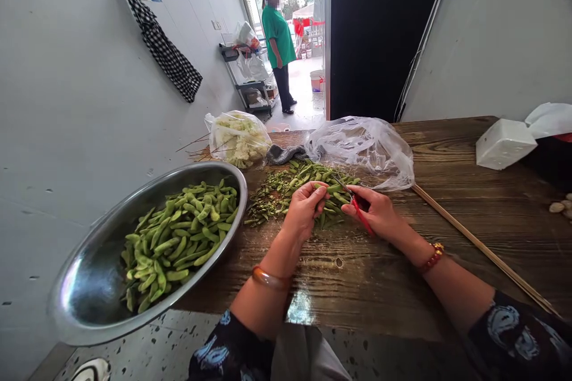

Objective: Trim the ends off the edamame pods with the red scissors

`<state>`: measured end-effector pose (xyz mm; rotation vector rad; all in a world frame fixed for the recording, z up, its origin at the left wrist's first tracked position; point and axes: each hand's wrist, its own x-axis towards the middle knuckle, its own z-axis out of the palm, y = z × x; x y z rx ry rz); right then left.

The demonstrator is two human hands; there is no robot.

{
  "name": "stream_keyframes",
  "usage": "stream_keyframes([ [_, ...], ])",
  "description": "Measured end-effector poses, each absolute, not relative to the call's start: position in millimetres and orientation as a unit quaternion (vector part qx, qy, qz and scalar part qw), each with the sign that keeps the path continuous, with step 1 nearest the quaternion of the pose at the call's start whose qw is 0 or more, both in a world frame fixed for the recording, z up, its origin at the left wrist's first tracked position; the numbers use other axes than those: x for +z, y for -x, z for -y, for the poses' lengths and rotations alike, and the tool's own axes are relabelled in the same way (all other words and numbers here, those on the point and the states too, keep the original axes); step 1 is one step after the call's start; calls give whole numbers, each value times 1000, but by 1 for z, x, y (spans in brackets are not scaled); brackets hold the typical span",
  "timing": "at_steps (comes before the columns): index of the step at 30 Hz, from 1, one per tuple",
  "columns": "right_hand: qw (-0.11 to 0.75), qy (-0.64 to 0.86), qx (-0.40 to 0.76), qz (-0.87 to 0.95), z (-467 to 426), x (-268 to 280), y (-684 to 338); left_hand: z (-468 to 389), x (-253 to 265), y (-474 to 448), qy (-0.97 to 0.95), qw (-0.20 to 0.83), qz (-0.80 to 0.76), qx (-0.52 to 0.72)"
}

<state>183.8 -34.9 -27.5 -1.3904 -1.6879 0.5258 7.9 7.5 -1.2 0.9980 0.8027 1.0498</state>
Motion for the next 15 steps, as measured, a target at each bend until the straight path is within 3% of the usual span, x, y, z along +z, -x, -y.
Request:
stream_keyframes([
  [15,448,538,213,682,37,-27,-179,-5,-5,-13,-422,715,-333,447],
])
